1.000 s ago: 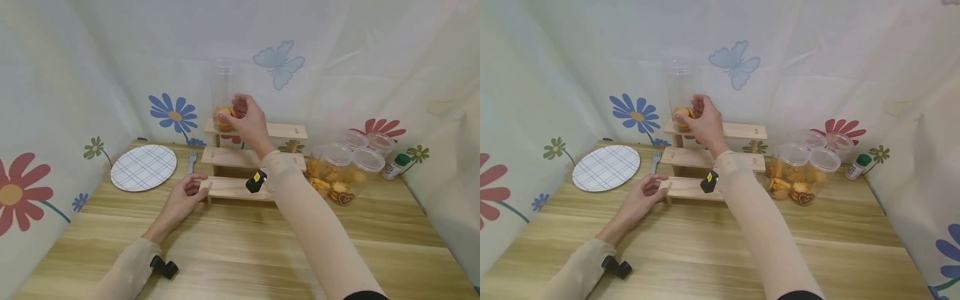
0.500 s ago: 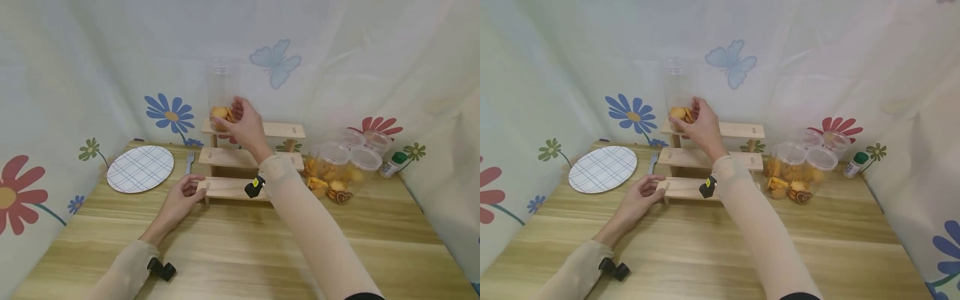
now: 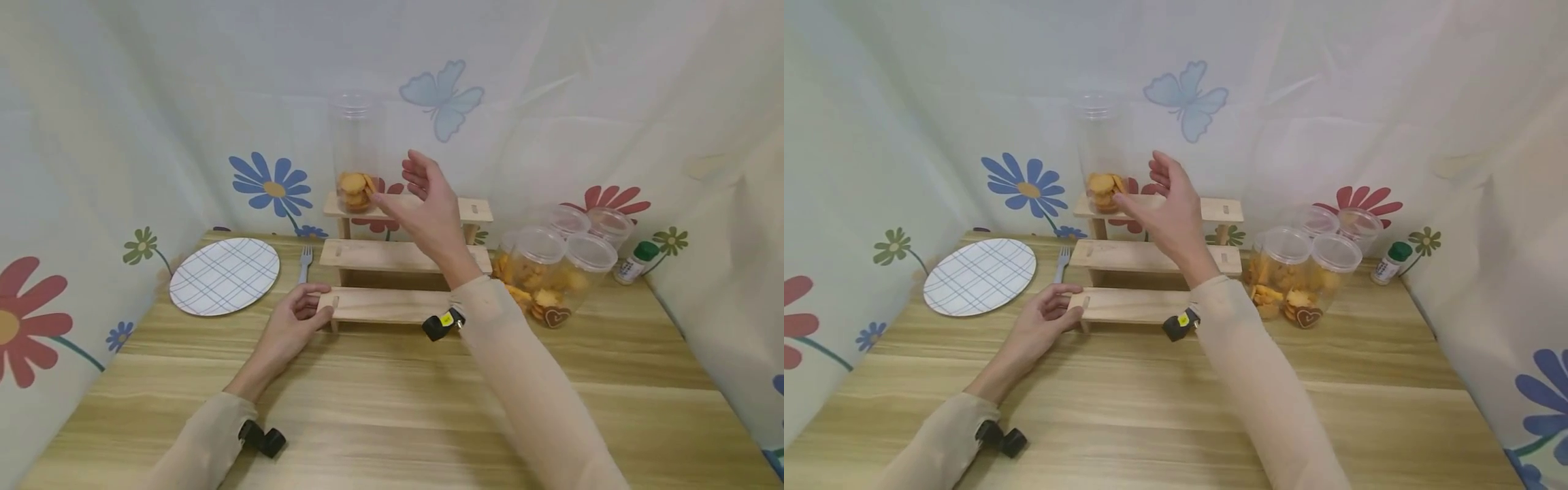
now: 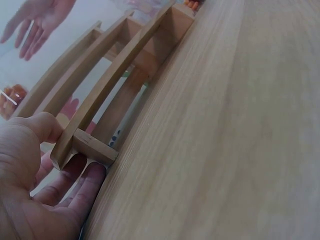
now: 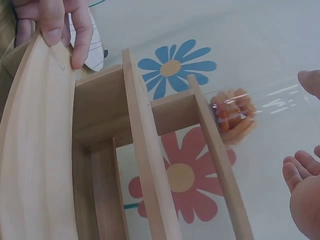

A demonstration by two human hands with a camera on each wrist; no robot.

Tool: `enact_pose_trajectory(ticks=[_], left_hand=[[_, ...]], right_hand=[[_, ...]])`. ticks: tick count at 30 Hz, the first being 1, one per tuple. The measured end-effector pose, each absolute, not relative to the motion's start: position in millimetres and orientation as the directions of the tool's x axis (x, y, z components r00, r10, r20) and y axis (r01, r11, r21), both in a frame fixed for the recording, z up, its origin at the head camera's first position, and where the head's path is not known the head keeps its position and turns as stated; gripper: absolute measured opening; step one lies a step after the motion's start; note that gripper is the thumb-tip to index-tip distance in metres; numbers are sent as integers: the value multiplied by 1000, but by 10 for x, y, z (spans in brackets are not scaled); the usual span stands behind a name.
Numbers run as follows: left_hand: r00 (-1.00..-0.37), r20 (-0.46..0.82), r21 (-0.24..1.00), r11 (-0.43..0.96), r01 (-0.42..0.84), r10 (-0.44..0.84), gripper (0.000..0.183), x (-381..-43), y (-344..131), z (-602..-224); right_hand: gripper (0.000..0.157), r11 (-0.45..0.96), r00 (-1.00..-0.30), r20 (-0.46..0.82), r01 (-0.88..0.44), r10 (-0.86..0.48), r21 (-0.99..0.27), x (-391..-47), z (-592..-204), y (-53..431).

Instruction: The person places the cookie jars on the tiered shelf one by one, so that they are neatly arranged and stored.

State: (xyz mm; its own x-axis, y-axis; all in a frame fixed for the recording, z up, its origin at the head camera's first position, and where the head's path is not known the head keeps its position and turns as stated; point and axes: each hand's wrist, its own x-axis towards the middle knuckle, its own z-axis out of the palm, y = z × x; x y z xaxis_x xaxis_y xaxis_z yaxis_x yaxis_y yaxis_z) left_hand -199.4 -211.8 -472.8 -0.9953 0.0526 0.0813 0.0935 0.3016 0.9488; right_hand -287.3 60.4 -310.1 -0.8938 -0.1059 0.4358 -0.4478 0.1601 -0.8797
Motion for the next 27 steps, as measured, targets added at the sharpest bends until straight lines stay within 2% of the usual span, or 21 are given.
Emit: enact_pose_trajectory(ticks=[5, 16, 20, 27], left_hand=[[-995, 81, 952, 292, 95, 58, 41, -2004, -2120, -4750], [-995, 84, 953, 288, 98, 60, 41, -2002, -2140, -4718], [-995, 84, 952, 289, 97, 55, 40, -2001, -2142, -4712], [-996, 82, 952, 291, 92, 47, 40, -2014, -2126, -4727]], right_hand=[[90, 184, -855, 507, -519, -111, -835, -2684, -3135, 845], [80, 135, -776, 628, -629, -53, -765, -2326, -3163, 1459], [76, 104, -741, 671, -667, 12, -738, -2222, -3183, 1706], [68, 156, -660, 732, -715, 168, -681, -2070, -3313, 2247]])
